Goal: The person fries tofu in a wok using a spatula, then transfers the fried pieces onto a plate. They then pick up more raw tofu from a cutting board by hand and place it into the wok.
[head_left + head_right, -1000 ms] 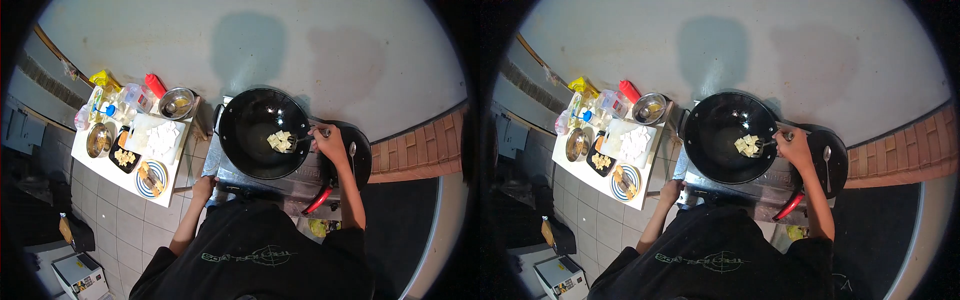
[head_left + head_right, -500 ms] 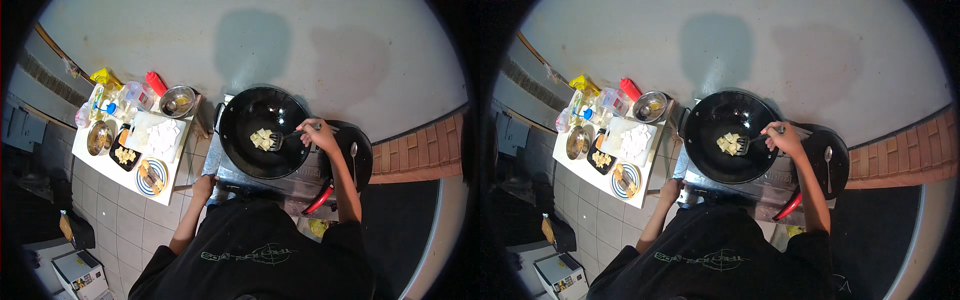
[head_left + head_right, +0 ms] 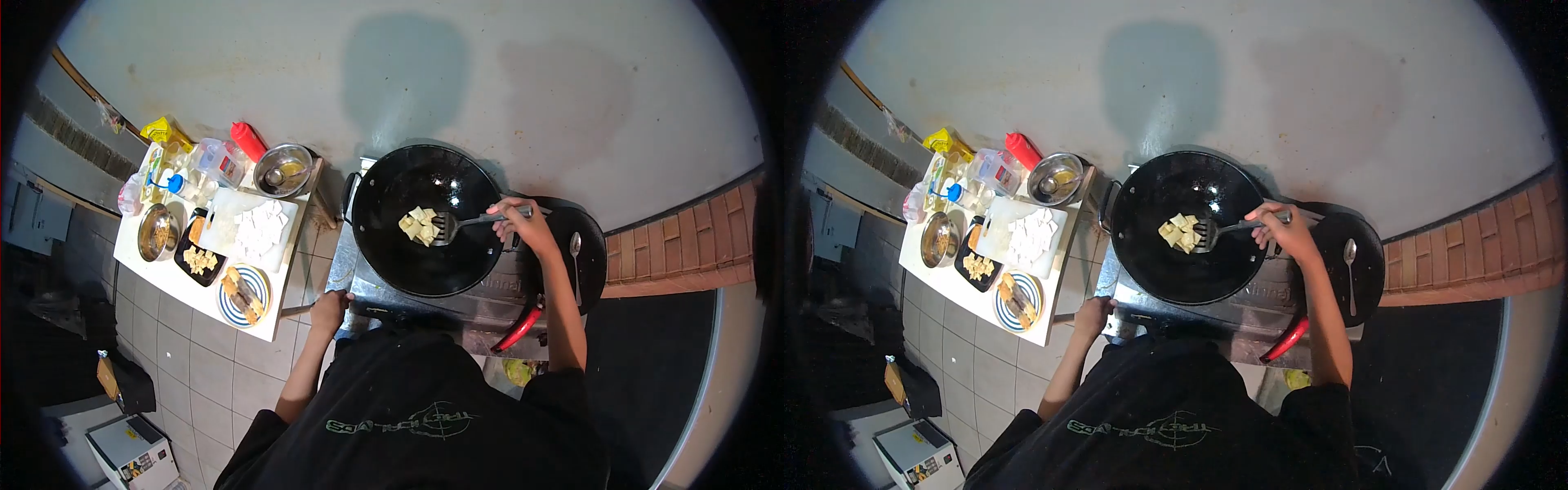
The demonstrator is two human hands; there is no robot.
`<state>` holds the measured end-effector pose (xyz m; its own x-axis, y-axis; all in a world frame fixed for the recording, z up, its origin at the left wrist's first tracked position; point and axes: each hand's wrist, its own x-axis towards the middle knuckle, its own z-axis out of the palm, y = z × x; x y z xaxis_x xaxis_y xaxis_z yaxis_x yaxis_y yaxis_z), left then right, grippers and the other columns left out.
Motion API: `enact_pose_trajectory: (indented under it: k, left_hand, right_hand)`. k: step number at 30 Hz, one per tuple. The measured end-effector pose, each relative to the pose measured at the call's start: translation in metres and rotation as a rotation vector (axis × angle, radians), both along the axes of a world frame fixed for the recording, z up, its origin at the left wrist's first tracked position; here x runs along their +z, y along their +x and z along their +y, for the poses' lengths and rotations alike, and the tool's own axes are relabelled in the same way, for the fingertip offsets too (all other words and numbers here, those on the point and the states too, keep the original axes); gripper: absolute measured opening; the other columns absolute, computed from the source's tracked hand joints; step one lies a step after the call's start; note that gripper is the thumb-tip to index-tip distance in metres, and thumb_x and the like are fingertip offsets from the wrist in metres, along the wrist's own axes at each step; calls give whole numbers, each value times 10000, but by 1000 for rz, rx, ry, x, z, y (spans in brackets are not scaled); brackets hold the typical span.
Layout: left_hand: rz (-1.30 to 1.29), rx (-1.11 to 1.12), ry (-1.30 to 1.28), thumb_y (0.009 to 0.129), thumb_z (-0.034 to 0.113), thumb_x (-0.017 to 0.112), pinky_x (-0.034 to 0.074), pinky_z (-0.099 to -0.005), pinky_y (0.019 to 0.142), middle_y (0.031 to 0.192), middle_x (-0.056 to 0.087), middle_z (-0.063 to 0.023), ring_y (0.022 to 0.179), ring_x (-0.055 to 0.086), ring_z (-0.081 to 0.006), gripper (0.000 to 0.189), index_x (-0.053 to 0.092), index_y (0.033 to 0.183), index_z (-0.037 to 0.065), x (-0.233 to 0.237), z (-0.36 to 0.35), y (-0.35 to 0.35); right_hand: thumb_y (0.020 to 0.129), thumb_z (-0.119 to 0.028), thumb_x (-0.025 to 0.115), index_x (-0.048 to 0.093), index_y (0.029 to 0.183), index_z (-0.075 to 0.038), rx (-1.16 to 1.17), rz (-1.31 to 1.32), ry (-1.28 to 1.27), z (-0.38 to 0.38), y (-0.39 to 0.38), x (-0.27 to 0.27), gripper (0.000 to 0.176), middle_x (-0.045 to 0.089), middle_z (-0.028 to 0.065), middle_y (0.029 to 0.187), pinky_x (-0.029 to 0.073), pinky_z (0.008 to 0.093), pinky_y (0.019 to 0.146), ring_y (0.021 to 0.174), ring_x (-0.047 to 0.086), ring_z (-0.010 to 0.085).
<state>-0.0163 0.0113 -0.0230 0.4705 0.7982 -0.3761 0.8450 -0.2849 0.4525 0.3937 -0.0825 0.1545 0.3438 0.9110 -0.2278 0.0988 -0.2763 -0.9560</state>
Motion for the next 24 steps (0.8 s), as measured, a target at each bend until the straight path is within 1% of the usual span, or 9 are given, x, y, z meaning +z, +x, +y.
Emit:
enact_pose_trajectory:
  k: [2, 6, 8, 9, 12, 13, 19, 21, 24]
  left_hand:
    - [4, -19, -17, 927, 437, 525, 503, -520, 712, 871, 667, -183, 858, 642, -398, 363, 675, 899, 108, 0, 2, 0]
    - [9, -7, -40, 929, 427, 525, 504, -519, 715, 883, 670, -183, 859, 645, -391, 354, 681, 907, 110, 0, 2, 2]
    - [-10, 4, -37, 950, 421, 490, 499, -497, 726, 811, 691, -136, 843, 666, -351, 395, 691, 852, 96, 4, 1, 3]
    - [-5, -3, -41, 951, 419, 488, 499, -500, 728, 809, 692, -133, 844, 666, -353, 394, 690, 853, 95, 5, 2, 3]
    - [25, 12, 12, 953, 414, 487, 500, -494, 723, 800, 693, -122, 839, 665, -353, 389, 688, 849, 97, 10, -2, 4]
    - [24, 10, 11, 953, 414, 487, 500, -494, 723, 800, 693, -122, 839, 665, -353, 389, 688, 849, 97, 8, -2, 4]
    - [5, -12, -17, 957, 413, 473, 502, -490, 725, 821, 695, -115, 851, 663, -354, 388, 683, 850, 105, 3, 0, 1]
    - [-31, 1, -18, 932, 394, 531, 495, -515, 717, 875, 669, -187, 867, 640, -399, 320, 686, 905, 115, 2, 0, 1]
    - [-34, 8, -59, 932, 398, 529, 494, -515, 723, 880, 668, -188, 882, 637, -398, 326, 686, 904, 114, 8, 0, 2]
  right_hand:
    - [939, -212, 558, 691, 934, 29, -39, -1, -2, -5, 6, 5, 275, 634, 123, 706, 524, 264, 529, 590, 621, 153]
    - [935, -247, 590, 679, 929, 52, -67, -10, 8, -14, 15, 12, 313, 637, 127, 713, 515, 264, 509, 588, 618, 153]
    - [935, -245, 588, 676, 924, 55, -83, -27, 15, -18, 18, 17, 313, 636, 127, 707, 510, 260, 501, 576, 615, 152]
    - [934, -243, 585, 672, 919, 58, -102, -42, 27, -19, 18, 20, 314, 634, 127, 701, 505, 257, 492, 563, 611, 150]
    - [935, -230, 566, 670, 905, 54, -31, -120, -56, -23, 24, 36, 304, 627, 119, 678, 496, 250, 480, 534, 600, 144]
    - [928, -186, 576, 637, 872, 75, -38, -109, -88, -25, 24, 41, 273, 685, 142, 916, 515, 272, 493, 595, 616, 176]
    - [932, -192, 574, 631, 865, 82, -2, -139, -104, -23, 24, 51, 288, 685, 140, 929, 515, 262, 490, 600, 617, 175]
    - [932, -188, 571, 632, 865, 83, -23, -129, -91, -22, 20, 50, 286, 686, 140, 930, 515, 260, 489, 602, 618, 174]
    - [932, -179, 567, 632, 866, 89, -27, -119, -74, -18, 19, 43, 283, 687, 138, 933, 514, 262, 485, 604, 618, 168]
